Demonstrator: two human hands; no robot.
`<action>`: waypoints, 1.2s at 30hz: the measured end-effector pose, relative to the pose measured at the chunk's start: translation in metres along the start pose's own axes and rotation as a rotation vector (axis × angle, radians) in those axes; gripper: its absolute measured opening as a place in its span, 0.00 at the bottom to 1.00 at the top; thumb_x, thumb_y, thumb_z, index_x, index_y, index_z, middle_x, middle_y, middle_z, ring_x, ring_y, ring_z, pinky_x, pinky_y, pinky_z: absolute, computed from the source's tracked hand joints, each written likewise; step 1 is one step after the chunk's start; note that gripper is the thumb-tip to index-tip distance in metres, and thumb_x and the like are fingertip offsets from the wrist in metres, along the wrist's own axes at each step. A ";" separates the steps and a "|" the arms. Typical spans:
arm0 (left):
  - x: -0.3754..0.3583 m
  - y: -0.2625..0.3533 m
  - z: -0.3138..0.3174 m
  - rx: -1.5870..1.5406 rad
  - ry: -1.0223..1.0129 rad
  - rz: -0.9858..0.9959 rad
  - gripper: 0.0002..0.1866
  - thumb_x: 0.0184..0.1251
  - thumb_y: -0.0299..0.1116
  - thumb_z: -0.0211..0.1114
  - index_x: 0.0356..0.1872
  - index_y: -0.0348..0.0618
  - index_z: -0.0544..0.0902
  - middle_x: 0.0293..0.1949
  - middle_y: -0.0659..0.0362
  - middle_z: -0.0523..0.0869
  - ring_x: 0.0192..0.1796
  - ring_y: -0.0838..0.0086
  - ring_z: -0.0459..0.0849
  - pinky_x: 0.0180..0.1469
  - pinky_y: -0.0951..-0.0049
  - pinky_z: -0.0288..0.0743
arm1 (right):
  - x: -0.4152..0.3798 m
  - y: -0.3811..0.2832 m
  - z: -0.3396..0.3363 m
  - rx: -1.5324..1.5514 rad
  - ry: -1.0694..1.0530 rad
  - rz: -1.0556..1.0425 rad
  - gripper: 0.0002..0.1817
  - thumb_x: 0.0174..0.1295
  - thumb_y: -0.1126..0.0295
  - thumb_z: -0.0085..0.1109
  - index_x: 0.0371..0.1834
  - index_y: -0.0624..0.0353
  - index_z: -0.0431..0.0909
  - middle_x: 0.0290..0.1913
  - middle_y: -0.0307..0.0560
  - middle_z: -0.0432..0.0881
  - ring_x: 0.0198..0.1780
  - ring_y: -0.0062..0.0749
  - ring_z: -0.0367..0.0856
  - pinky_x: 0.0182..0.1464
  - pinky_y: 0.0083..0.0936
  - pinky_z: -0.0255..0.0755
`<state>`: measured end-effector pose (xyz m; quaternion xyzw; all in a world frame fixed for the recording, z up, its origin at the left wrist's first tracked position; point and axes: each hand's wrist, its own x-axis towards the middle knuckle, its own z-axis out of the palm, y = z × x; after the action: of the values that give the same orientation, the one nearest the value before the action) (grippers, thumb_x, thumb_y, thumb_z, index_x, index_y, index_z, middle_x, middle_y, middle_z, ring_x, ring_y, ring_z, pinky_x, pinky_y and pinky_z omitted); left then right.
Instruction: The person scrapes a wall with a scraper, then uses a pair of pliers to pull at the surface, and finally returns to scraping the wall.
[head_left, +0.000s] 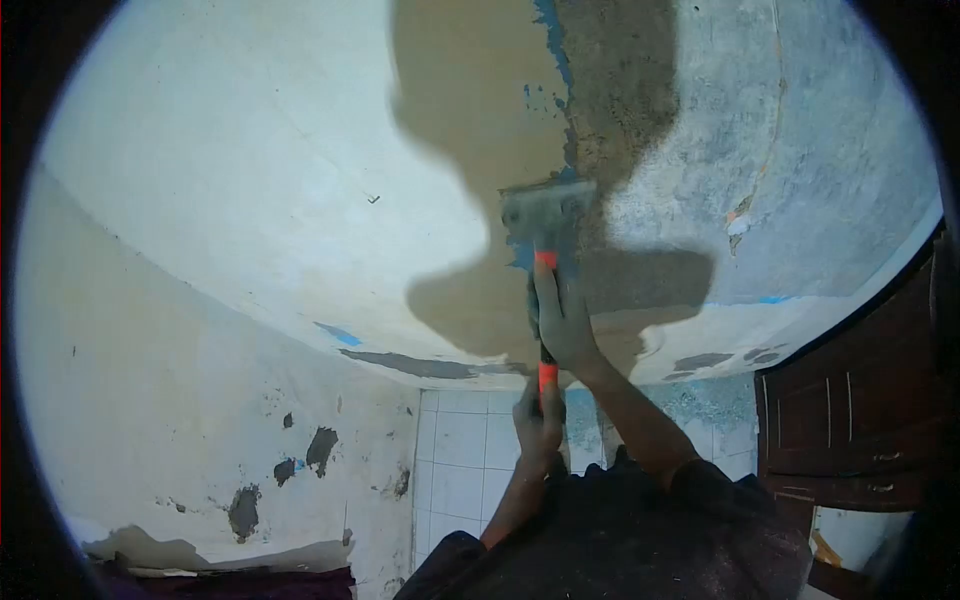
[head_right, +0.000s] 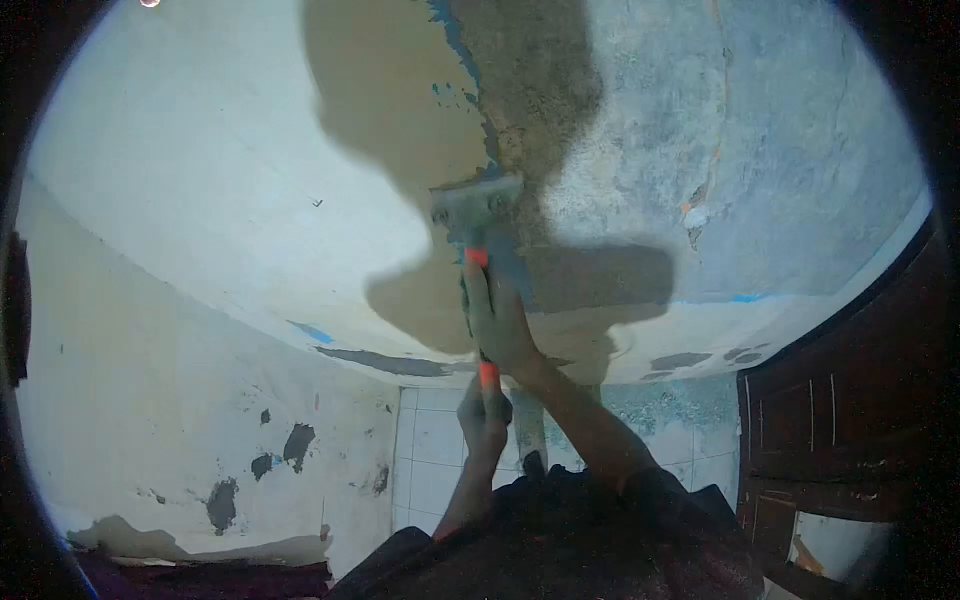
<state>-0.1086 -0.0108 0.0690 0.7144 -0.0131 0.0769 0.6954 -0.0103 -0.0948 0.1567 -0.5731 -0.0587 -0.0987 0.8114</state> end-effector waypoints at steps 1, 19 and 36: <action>-0.008 -0.011 0.000 -0.032 0.009 -0.064 0.23 0.75 0.46 0.52 0.53 0.33 0.76 0.16 0.70 0.67 0.18 0.87 0.64 0.20 0.81 0.57 | -0.005 0.016 -0.003 -0.006 0.008 0.008 0.18 0.74 0.58 0.41 0.29 0.57 0.67 0.17 0.31 0.63 0.17 0.14 0.59 0.19 0.19 0.54; -0.012 -0.006 -0.007 0.001 0.035 -0.056 0.24 0.76 0.47 0.50 0.54 0.32 0.76 0.15 0.69 0.68 0.16 0.87 0.64 0.19 0.81 0.57 | -0.004 0.020 0.007 -0.085 0.072 0.008 0.15 0.73 0.62 0.44 0.31 0.60 0.69 0.18 0.31 0.65 0.19 0.13 0.63 0.21 0.19 0.58; 0.020 0.040 0.004 -0.031 0.031 0.033 0.26 0.75 0.52 0.48 0.41 0.33 0.76 0.16 0.68 0.68 0.18 0.87 0.65 0.20 0.81 0.57 | 0.020 -0.036 0.020 -0.182 0.033 -0.085 0.14 0.71 0.64 0.48 0.32 0.63 0.71 0.23 0.39 0.67 0.27 0.17 0.64 0.28 0.27 0.59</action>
<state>-0.0932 -0.0141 0.1116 0.7020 -0.0151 0.0990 0.7051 0.0012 -0.0893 0.2008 -0.6399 -0.0605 -0.1475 0.7518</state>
